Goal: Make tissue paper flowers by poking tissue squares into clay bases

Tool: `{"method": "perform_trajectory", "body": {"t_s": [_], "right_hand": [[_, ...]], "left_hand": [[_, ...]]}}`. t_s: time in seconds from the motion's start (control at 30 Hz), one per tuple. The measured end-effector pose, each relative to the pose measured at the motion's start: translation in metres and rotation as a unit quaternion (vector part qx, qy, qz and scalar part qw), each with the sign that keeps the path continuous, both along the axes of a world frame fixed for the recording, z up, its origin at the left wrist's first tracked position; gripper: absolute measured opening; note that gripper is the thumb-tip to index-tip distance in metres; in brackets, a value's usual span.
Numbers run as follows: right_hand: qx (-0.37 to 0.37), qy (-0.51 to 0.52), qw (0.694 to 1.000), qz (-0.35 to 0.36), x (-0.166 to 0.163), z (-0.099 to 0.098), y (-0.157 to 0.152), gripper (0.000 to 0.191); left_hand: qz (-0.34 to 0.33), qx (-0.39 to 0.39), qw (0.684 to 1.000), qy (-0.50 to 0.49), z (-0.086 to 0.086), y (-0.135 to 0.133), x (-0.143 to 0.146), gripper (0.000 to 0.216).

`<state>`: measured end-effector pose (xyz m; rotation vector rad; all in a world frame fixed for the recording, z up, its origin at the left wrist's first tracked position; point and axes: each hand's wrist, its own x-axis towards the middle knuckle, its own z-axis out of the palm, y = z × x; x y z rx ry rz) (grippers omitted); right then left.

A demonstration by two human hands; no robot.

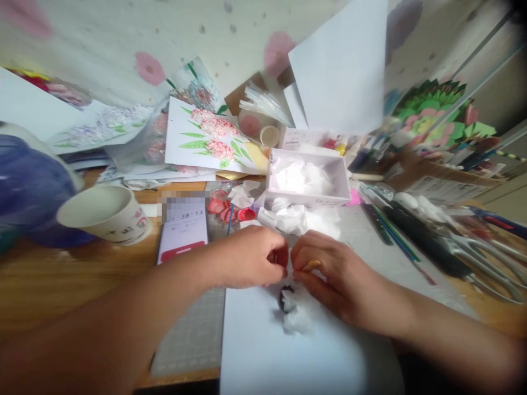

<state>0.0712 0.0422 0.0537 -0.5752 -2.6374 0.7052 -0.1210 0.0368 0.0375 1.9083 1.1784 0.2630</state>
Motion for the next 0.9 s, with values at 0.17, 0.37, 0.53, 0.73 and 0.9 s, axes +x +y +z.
{"method": "perform_trajectory", "body": {"t_s": [0.17,0.37,0.53,0.73,0.9], "right_hand": [[-0.023,0.031,0.999,-0.018,0.006,-0.013,0.000,0.012],[-0.105,0.130,0.985,-0.050,0.020,-0.028,0.005,0.014],[-0.068,0.204,0.966,-0.146,0.039,-0.024,0.018,0.010],[-0.010,0.187,0.961,-0.206,0.057,-0.017,0.036,0.009],[0.071,0.142,0.975,-0.153,0.063,-0.019,0.045,0.007]], "left_hand": [[-0.081,-0.034,0.996,-0.011,0.008,0.001,-0.002,0.008],[-0.120,-0.073,0.990,-0.025,0.006,0.002,-0.005,0.014],[-0.093,-0.085,0.992,-0.023,0.006,0.002,-0.006,0.012],[-0.054,-0.073,0.996,-0.009,0.008,-0.001,-0.004,0.016],[-0.027,-0.093,0.995,-0.002,0.007,0.001,-0.004,0.018]]}}
